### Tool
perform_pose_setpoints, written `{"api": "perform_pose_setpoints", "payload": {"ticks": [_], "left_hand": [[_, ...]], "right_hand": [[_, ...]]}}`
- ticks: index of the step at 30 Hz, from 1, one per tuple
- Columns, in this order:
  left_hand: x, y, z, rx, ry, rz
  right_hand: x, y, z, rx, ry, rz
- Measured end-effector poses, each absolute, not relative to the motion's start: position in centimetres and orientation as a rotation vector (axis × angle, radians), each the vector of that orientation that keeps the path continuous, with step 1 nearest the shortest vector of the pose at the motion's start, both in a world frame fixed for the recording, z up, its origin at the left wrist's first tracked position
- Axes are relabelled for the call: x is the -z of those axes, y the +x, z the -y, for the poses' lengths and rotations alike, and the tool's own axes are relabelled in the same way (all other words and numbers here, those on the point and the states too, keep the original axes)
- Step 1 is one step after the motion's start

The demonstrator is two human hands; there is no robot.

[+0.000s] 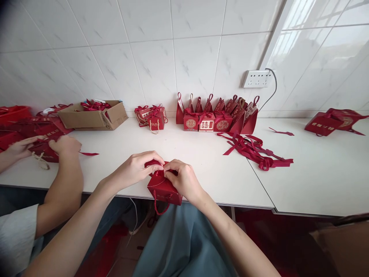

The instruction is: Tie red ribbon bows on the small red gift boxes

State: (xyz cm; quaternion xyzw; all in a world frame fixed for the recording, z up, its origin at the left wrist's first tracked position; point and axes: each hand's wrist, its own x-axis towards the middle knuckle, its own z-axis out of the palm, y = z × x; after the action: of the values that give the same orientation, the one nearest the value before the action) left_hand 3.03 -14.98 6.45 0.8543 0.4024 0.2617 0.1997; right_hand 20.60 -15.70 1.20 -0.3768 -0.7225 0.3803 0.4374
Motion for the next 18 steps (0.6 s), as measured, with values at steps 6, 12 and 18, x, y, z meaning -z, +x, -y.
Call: {"api": "perform_pose_setpoints", "payload": {"ticks": [6,12,18], "left_hand": [[-3.9,3.1,13.0,-0.848,2.081,-1.088],[-1.9,3.2,13.0,-0.883,2.085,-1.182],[-1.6,2.8,14.0,-0.919,2.197,-1.120]], "right_hand": [[-0.8,20.8,15.4,-0.991,-0.870,1.774],[-0.6,21.0,15.5,-0.917,-0.966,1.692],[-0.7,21.1,15.9,-1.072,-1.038,1.541]]}}
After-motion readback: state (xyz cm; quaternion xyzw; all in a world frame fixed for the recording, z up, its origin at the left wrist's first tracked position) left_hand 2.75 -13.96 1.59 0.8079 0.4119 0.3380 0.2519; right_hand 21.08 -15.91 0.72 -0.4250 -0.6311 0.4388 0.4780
